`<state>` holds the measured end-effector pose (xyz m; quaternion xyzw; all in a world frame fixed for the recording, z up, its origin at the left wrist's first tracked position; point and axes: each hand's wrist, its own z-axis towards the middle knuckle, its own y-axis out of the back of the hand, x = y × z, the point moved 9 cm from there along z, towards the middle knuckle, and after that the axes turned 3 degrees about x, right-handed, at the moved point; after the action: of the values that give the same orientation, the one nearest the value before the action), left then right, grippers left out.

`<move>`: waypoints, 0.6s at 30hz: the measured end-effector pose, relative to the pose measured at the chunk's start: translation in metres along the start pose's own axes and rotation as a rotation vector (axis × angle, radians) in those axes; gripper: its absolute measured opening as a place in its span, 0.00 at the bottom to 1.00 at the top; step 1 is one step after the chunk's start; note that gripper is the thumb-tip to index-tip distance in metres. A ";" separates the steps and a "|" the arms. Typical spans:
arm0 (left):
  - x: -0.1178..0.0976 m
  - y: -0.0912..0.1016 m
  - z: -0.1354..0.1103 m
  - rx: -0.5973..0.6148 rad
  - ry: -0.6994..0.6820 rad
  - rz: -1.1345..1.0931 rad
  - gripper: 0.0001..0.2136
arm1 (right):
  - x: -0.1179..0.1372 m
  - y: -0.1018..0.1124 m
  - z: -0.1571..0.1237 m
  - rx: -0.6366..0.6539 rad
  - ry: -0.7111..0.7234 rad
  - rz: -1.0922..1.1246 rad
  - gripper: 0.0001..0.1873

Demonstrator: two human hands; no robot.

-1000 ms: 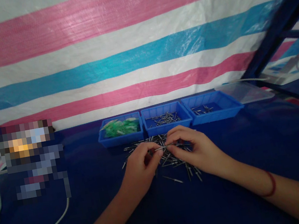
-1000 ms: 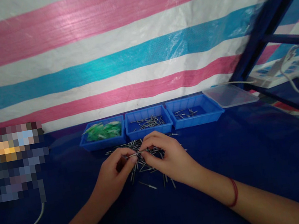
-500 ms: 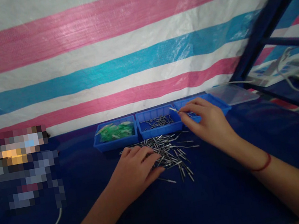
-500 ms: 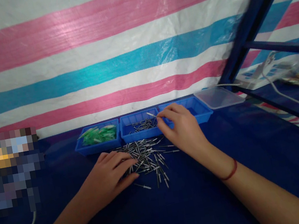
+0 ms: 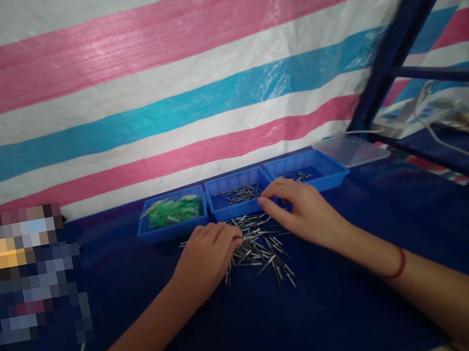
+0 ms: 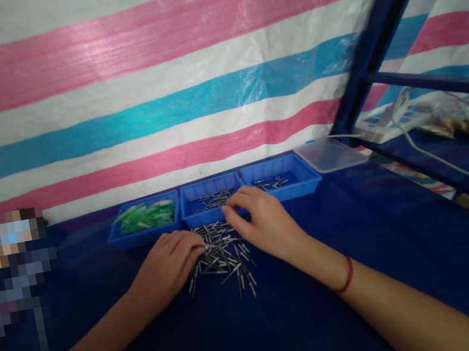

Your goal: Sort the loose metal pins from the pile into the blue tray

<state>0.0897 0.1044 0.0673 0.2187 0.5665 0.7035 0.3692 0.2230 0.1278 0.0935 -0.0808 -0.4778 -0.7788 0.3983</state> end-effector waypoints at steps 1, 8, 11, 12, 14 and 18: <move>0.006 0.004 0.001 -0.047 0.036 -0.037 0.09 | 0.008 -0.011 -0.003 0.078 0.007 0.054 0.11; 0.025 0.012 -0.015 -0.227 0.137 -0.394 0.06 | 0.029 -0.050 -0.016 0.330 -0.035 0.240 0.16; 0.029 0.007 -0.019 -0.245 0.203 -0.527 0.04 | 0.027 -0.048 -0.015 0.338 -0.066 0.330 0.13; 0.031 0.005 -0.020 -0.252 0.240 -0.583 0.04 | 0.027 -0.047 -0.015 0.338 -0.067 0.348 0.13; 0.037 -0.001 -0.022 -0.284 0.326 -0.720 0.04 | 0.028 -0.048 -0.015 0.333 -0.066 0.367 0.12; 0.045 -0.009 -0.027 -0.382 0.455 -1.001 0.07 | 0.029 -0.058 -0.020 0.313 -0.100 0.396 0.08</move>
<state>0.0438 0.1225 0.0461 -0.3029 0.5291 0.5624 0.5586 0.1684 0.1089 0.0580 -0.1485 -0.5867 -0.5972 0.5265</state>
